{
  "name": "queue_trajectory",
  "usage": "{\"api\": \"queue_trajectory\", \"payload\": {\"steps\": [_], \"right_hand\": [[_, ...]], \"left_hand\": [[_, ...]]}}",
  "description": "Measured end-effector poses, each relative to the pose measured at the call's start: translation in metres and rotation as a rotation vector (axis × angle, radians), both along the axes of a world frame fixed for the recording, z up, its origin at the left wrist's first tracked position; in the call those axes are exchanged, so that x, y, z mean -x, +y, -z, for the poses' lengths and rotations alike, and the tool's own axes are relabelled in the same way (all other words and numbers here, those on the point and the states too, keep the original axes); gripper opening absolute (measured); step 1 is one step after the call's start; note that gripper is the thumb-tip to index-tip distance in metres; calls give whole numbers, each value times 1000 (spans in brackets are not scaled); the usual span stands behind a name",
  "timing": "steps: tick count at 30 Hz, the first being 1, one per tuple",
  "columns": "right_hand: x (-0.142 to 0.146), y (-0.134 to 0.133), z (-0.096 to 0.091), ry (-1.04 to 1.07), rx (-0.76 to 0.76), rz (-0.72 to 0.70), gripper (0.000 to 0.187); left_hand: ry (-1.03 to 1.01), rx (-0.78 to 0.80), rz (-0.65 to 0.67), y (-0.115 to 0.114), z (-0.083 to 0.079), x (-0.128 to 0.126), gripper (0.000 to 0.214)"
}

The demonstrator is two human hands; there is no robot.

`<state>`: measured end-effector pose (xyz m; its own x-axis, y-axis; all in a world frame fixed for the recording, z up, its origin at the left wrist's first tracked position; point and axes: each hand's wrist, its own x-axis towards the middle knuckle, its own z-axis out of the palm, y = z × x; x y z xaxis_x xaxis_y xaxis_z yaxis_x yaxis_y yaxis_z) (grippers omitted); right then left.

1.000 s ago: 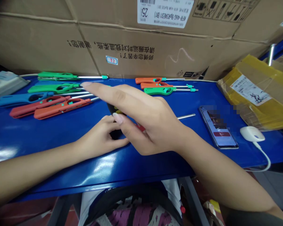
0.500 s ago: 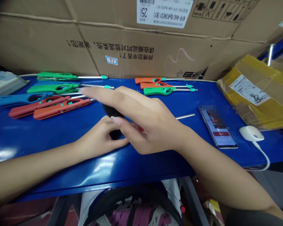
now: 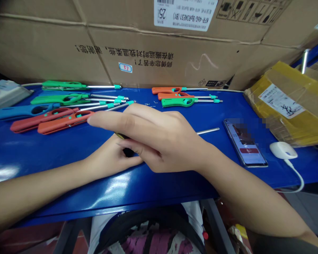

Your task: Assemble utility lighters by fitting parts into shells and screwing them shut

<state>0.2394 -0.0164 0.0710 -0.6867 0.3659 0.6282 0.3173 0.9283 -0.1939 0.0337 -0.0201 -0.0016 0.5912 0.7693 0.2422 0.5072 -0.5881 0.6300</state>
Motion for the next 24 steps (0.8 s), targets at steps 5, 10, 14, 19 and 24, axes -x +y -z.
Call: {"api": "queue_trajectory", "payload": {"steps": [5, 10, 14, 19, 24], "right_hand": [[2, 3, 7, 46, -154, 145, 23], [0, 2, 2, 66, -36, 39, 36], [1, 1, 1, 67, 32, 9, 37], [4, 7, 7, 157, -131, 128, 26], [2, 4, 3, 93, 36, 22, 39]], "left_hand": [[0, 47, 0, 1, 0, -1, 17], [35, -12, 4, 1, 0, 1, 22], [36, -7, 13, 0, 1, 1, 23], [44, 15, 5, 1, 2, 1, 27], [53, -20, 7, 1, 2, 1, 23]]}}
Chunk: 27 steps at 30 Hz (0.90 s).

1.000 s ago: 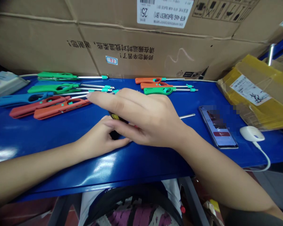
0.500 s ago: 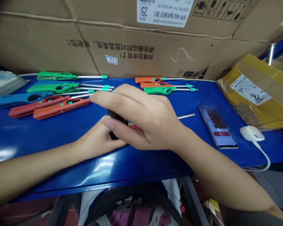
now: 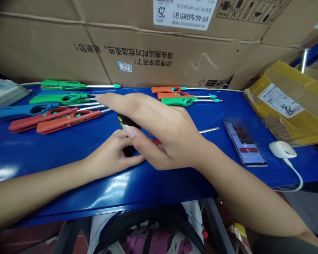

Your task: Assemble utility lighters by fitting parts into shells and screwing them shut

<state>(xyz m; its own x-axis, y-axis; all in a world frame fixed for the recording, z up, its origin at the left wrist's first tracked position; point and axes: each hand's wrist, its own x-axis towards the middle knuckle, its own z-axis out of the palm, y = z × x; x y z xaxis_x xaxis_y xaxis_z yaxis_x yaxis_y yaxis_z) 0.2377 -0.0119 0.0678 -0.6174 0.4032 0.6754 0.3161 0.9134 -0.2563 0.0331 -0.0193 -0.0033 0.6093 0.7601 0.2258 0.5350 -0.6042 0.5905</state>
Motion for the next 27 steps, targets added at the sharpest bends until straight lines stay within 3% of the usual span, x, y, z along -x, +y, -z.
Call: {"api": "queue_trajectory", "payload": {"steps": [4, 9, 14, 21, 27], "right_hand": [[1, -4, -2, -7, 19, -89, 38], [7, -3, -1, 34, -40, 15, 25], [6, 2, 0, 39, -127, 141, 27], [0, -4, -2, -37, -12, -54, 40], [5, -4, -2, 24, -80, 37, 23]], "left_hand": [[-31, 42, -8, -2, -2, -1, 22], [-5, 43, -19, -2, -1, -1, 26], [52, -17, -18, -1, 1, -1, 25], [15, -24, -7, -2, -2, -1, 22], [22, -7, -13, -2, -1, -1, 22]]}}
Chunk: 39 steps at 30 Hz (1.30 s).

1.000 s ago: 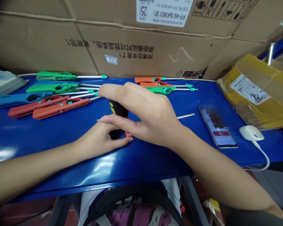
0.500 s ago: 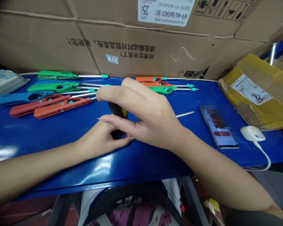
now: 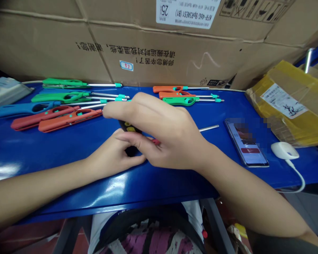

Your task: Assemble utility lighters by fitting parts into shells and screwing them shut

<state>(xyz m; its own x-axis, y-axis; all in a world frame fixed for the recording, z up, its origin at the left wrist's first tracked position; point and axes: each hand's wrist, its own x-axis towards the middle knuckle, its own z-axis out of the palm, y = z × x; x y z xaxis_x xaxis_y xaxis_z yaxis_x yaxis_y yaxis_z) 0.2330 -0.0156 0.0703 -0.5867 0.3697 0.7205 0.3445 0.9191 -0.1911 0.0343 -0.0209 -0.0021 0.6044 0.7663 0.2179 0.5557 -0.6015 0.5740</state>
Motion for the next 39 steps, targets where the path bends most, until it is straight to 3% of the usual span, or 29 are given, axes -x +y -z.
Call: {"api": "queue_trajectory", "payload": {"steps": [6, 12, 15, 20, 26, 35, 39], "right_hand": [[-1, 7, 2, 74, -47, 76, 18], [-6, 4, -1, 1, 161, -79, 39], [-5, 5, 0, 3, 100, -98, 32], [-3, 7, 1, 12, 9, -3, 25], [-4, 4, -2, -45, -35, 74, 31], [-1, -1, -2, -34, -17, 106, 34], [-3, -5, -1, -32, 83, 26, 34]], "left_hand": [[8, -41, 18, 1, 1, 1, 24], [29, -68, 11, 1, 1, 1, 25], [41, -67, 23, 2, 2, 0, 23], [32, -83, 40, 2, 2, 0, 21], [74, -93, 49, -1, 0, -1, 17], [82, -150, 33, -2, 2, -1, 27], [62, -106, 59, -2, 1, 0, 25]]}}
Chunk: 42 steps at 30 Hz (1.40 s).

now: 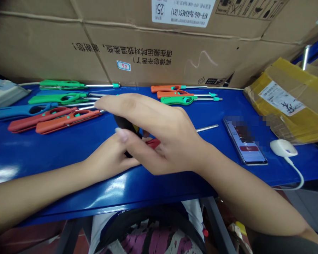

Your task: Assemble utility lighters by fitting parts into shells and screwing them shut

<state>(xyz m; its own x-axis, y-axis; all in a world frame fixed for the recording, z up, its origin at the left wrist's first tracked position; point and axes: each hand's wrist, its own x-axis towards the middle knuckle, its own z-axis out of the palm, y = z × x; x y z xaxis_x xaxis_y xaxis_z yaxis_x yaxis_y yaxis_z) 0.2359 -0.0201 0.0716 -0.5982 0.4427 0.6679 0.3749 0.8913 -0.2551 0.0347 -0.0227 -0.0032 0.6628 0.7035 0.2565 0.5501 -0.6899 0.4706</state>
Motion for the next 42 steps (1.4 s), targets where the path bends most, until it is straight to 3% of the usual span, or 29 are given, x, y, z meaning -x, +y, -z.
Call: {"api": "queue_trajectory", "payload": {"steps": [3, 7, 12, 20, 23, 27, 31, 37, 42], "right_hand": [[-2, 0, -2, -12, 82, -51, 38], [-2, 5, -3, 18, 31, -32, 26], [1, 7, -2, 36, -25, -51, 26], [3, 5, 4, 29, -157, 105, 30], [0, 4, 0, 11, -98, 24, 25], [-3, 2, -4, -1, 32, -96, 34], [-1, 2, -2, 38, 0, -81, 26], [5, 5, 1, 71, -103, 81, 16], [0, 4, 0, 43, -29, -20, 27]], "left_hand": [[-14, 28, 5, 0, 0, 0, 24], [-9, 67, -7, 1, 2, -1, 24], [-2, 89, -26, -1, 2, -1, 30], [-48, 35, -55, -2, -1, -2, 21], [-55, 31, -34, 0, 1, -1, 24], [-69, 47, -11, 1, 2, -1, 27], [-32, 77, -56, -2, -1, -2, 27], [-23, 15, -93, -3, -1, -3, 28], [-43, 28, -39, -1, 1, -2, 27]]}}
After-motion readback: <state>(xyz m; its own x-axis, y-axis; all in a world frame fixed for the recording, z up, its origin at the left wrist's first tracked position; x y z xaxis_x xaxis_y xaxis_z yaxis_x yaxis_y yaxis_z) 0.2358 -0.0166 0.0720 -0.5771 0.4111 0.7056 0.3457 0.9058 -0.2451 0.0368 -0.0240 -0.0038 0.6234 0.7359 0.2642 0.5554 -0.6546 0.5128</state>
